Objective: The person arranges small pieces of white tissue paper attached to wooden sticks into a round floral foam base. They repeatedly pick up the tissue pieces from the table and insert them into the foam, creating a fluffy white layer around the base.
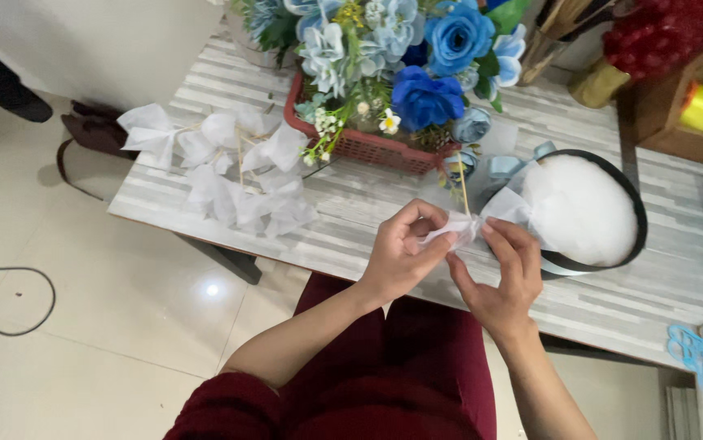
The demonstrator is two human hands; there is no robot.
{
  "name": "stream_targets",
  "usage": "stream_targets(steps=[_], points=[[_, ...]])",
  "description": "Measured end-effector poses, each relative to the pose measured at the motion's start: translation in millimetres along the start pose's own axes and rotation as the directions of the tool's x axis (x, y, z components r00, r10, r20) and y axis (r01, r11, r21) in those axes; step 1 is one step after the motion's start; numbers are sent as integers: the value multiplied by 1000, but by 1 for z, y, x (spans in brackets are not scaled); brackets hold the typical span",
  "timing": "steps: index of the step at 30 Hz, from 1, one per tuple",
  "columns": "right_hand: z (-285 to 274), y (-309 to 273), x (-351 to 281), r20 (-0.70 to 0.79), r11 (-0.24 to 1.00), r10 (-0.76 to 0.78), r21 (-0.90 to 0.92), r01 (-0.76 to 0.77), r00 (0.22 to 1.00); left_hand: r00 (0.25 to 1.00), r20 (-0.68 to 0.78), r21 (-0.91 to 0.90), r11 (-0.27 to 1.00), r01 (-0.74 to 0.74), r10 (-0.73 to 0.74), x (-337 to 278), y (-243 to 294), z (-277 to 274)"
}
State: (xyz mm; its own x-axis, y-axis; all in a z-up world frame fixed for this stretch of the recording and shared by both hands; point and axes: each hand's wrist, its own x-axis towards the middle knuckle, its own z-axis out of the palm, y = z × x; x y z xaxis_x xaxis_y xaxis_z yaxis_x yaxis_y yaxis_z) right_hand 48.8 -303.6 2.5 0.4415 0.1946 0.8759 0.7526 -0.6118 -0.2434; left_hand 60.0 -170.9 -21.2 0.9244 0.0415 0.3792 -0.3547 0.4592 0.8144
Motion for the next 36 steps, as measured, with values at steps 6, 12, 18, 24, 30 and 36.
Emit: stream_targets(steps=[6,12,18,24,30,36], points=[[-3,19,0,-62,949,300,117,-292,952,964,265,155,986,-60,17,16,-6,13],[-18,32,-20,8,782,577,283,-555,817,968,201,355,910,-214,149,17,1,17],[-23,22,-14,148,556,725,450,-699,672,977,211,185,980,-70,29,15,-5,22],[-20,30,-23,155,444,727,636,-631,668,982,185,73,997,29,-42,31,-21,15],[-11,36,-21,165,632,571,536,-559,804,992,105,60,996,69,-75,35,-40,22],[-2,53,-45,25,872,394,306,-383,919,979,183,-7,996,94,-91,33,-46,23]])
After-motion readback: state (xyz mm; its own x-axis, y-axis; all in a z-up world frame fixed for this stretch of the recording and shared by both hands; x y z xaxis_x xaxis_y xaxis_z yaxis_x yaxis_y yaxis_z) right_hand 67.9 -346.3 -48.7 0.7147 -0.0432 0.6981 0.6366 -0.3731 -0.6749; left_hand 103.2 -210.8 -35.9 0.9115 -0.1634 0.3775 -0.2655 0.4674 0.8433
